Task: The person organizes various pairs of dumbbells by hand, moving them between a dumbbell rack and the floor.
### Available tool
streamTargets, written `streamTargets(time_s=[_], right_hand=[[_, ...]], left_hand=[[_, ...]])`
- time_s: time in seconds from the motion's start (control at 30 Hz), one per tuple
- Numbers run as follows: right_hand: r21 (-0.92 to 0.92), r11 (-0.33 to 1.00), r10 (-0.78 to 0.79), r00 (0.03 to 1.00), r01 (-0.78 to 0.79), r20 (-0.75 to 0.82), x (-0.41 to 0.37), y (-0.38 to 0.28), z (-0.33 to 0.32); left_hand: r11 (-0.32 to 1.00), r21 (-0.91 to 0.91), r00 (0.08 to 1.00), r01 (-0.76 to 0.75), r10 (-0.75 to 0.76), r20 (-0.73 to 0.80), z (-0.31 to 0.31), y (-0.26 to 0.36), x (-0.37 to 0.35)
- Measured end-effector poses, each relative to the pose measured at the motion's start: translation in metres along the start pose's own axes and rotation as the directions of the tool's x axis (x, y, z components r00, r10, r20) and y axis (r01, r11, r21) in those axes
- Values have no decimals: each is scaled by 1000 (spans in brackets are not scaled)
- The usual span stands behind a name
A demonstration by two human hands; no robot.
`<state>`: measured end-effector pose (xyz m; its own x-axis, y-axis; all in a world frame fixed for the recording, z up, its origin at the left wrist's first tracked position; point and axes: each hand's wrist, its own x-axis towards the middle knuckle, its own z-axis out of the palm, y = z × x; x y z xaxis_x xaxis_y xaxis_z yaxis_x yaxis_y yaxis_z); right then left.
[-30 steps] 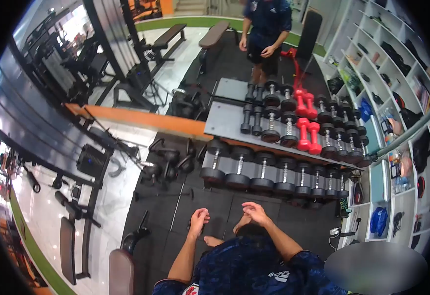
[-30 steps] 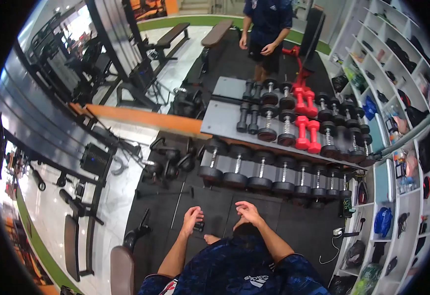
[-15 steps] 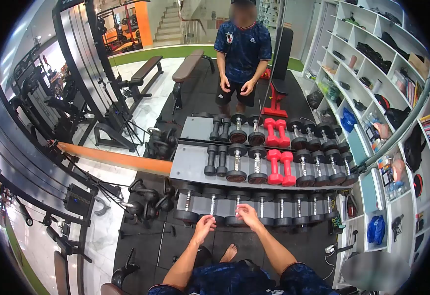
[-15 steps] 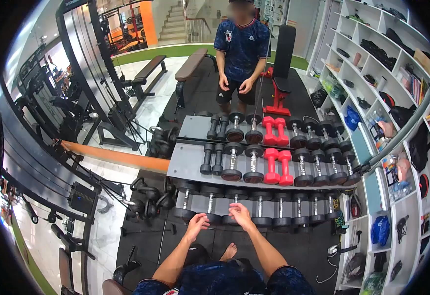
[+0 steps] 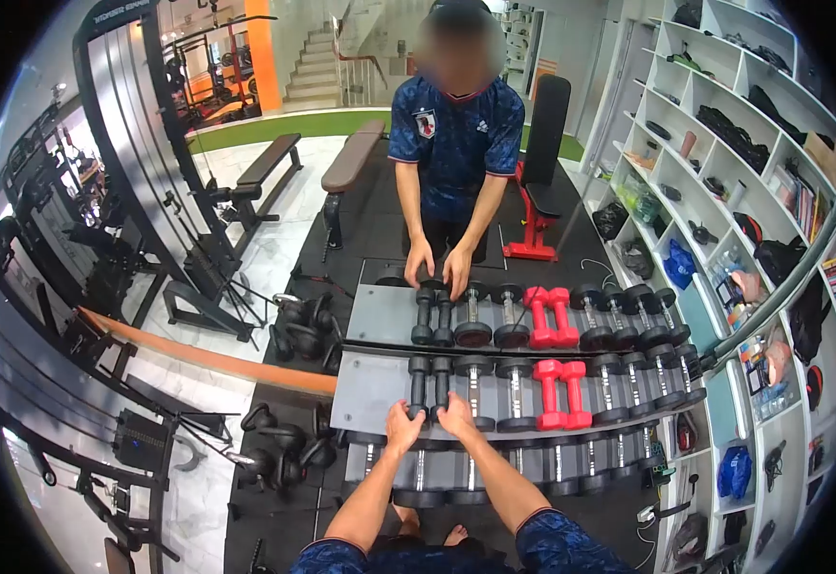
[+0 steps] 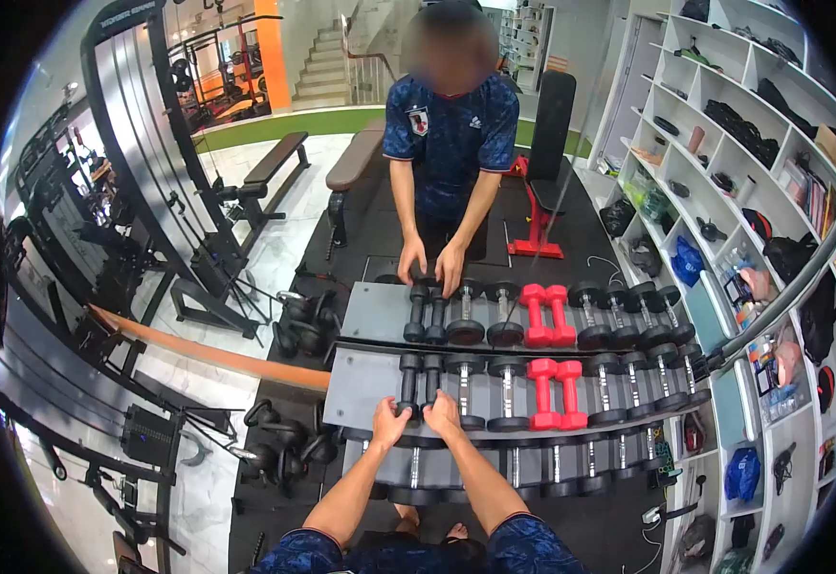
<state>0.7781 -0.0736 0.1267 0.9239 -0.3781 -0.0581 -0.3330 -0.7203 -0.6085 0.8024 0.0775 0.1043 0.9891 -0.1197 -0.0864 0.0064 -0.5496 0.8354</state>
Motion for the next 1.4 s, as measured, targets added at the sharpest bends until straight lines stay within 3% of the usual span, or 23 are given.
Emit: streamTargets(time_s=[0.07, 0.17, 0.27, 0.3, 0.4, 0.43, 0.57, 0.67, 0.73, 0.9, 1.0, 1.03, 1.13, 1.17, 1.27, 1.33, 1.37, 1.4], right_hand=[[-38, 988, 156, 971, -152, 180, 17, -13, 2], [-188, 964, 226, 953, -189, 202, 35, -12, 30], [-298, 941, 208, 967, -157, 148, 47, -8, 41], [-327, 940, 174, 962, -98, 211, 49, -4, 41], [-419, 904, 142, 984, -86, 105, 51, -1, 60], [-438, 896, 154, 977, -74, 150, 53, 3, 64], [-248, 934, 300, 943, -258, 147, 56, 6, 64], [-105, 908, 418, 889, -405, 187, 66, -3, 50], [-68, 896, 443, 875, -439, 196, 67, 4, 53], [-53, 939, 344, 926, -340, 157, 57, 12, 60], [-33, 962, 274, 945, -273, 178, 48, 7, 64], [-36, 967, 255, 959, -253, 120, 41, 9, 71], [-35, 954, 298, 934, -297, 200, 31, -18, 50], [18, 965, 256, 950, -263, 182, 24, -21, 47], [183, 954, 179, 941, -238, 286, -4, -26, 42], [253, 926, 170, 907, -281, 386, -31, -44, 26], [281, 920, 144, 903, -273, 405, -46, -32, 34], [258, 949, 69, 916, -183, 394, -62, -21, 37]], left_hand=[[996, 92, 1000, 0, 2, -16, 11, 3, 27], [977, 205, 996, 55, -69, 58, 28, 5, 53], [965, 260, 991, 38, -70, 113, 44, 3, 74], [965, 262, 991, 18, -51, 121, 45, 3, 76], [961, 277, 984, -17, -34, 177, 42, 0, 81], [962, 272, 976, -3, -56, 210, 41, -1, 84], [975, 223, 973, 11, -61, 221, 43, -5, 86], [991, 118, 988, -66, 48, 148, 48, -17, 87], [992, 127, 981, -13, -12, 196, 42, -15, 85], [992, 126, 987, -29, 9, 163, 35, -11, 74], [995, 94, 997, -36, 30, 68, 32, -18, 67], [997, 74, 997, 12, -18, 78, 31, -21, 66], [999, 34, 1000, -22, 22, 19, 34, -44, 65], [998, 0, 995, -59, 58, -84, 43, -58, 64], [930, -235, 957, 282, -257, 135, 5, -45, 50], [868, -290, 913, 403, -361, 190, -5, -56, 28], [859, -322, 915, 398, -343, 214, -9, -68, 12], [849, -352, 915, 395, -328, 235, -13, -77, -1]])
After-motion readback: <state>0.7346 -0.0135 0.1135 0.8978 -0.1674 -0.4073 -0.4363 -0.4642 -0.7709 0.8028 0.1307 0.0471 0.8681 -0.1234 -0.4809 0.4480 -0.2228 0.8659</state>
